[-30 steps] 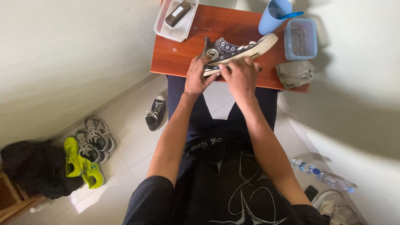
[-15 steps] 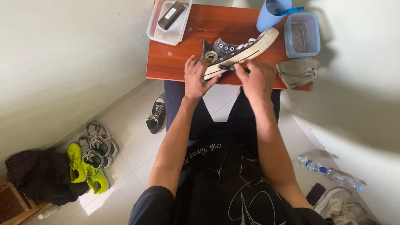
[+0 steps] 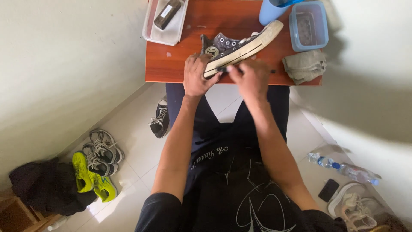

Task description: Restoring or repairing a sneaker by applying a substance to the rubber midsole using a brush and a small tool.

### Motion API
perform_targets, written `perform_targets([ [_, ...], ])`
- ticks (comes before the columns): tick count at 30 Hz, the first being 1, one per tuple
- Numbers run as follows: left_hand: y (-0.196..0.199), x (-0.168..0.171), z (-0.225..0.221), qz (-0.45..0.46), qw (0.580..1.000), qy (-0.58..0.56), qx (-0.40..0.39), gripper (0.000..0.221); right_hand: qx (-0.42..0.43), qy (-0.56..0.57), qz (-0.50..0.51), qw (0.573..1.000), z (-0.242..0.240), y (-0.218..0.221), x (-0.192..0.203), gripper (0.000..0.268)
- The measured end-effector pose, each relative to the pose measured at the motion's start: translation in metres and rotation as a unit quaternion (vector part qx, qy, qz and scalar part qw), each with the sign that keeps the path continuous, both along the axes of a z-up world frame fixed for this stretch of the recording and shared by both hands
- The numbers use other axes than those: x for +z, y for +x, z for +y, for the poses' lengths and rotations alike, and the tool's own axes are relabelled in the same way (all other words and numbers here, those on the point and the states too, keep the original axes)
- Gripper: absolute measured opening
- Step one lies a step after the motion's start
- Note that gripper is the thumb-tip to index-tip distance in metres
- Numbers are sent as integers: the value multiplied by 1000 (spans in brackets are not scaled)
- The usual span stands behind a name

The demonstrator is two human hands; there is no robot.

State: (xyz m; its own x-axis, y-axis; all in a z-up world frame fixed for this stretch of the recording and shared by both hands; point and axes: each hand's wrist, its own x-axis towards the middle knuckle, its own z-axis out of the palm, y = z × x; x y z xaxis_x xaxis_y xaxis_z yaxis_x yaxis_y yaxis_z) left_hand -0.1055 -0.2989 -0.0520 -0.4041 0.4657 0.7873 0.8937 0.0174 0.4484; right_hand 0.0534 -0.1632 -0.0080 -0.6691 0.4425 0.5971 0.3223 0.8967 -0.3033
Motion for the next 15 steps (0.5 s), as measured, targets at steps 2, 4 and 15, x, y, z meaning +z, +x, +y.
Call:
perform_targets([
  [2, -1, 3, -4, 2, 1000, -11, -8, 48, 15, 2, 12, 1000, -25, -8, 12, 49],
  [4, -1, 3, -5, 4, 1000, -21, -17, 48, 28, 5, 25, 999, -26, -9, 13, 48],
  [15, 1, 2, -5, 9, 1000, -29, 7, 46, 8, 14, 3, 1000, -21, -9, -13, 46],
])
